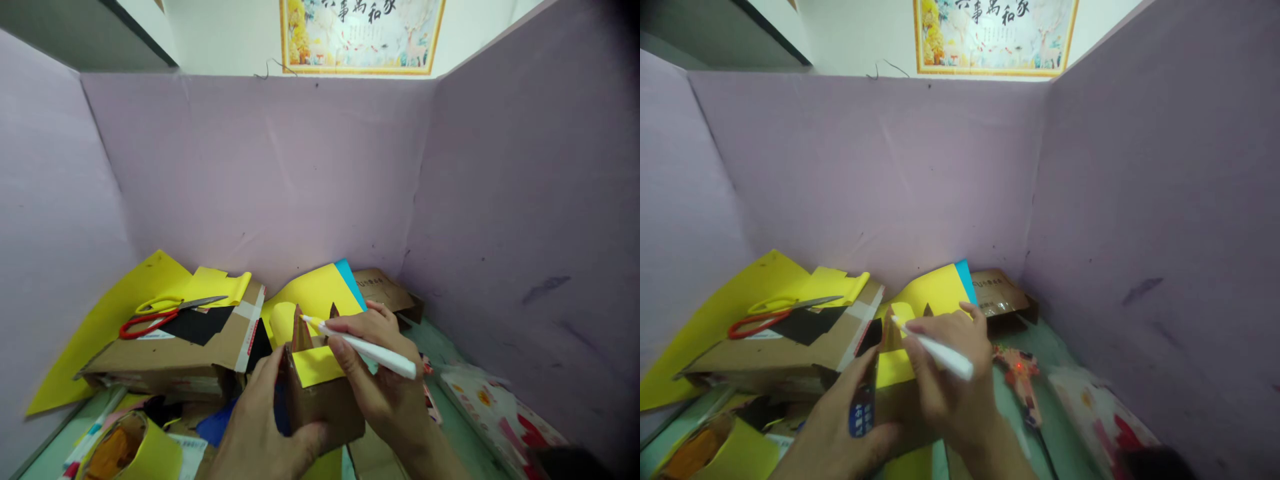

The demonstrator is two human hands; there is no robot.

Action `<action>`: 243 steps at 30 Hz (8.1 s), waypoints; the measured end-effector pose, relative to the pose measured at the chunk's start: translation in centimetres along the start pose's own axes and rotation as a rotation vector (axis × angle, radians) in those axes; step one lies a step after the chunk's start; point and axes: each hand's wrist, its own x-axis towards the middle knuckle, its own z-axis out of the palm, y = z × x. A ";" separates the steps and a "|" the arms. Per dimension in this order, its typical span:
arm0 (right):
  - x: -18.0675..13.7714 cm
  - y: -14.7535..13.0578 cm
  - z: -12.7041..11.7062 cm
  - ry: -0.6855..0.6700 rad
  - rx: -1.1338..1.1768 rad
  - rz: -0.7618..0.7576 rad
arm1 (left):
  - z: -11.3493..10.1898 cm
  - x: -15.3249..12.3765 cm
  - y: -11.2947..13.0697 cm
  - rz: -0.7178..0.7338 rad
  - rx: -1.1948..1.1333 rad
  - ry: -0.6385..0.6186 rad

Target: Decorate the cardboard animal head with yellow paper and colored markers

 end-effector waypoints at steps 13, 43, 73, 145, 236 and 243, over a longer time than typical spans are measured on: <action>0.1 -0.4 -0.6 -0.045 -0.001 0.028 | 0.0 -0.1 0.2 -0.001 -0.020 -0.018; 0.1 -0.4 -0.4 -0.037 0.027 0.035 | 0.0 0.0 -0.2 -0.039 0.028 -0.009; 0.1 -0.7 -0.2 -0.054 0.095 0.099 | -0.1 0.0 0.5 0.022 0.014 -0.030; 0.7 1.3 -2.2 -0.150 0.172 -0.104 | -0.6 0.1 -0.8 0.034 0.000 -0.055; 0.8 0.1 -1.4 -0.206 0.101 -0.023 | -0.4 -0.2 0.6 -0.018 0.027 -0.039; 0.8 0.0 -1.3 -0.209 0.113 -0.006 | -0.5 -0.3 0.8 -0.030 0.044 -0.047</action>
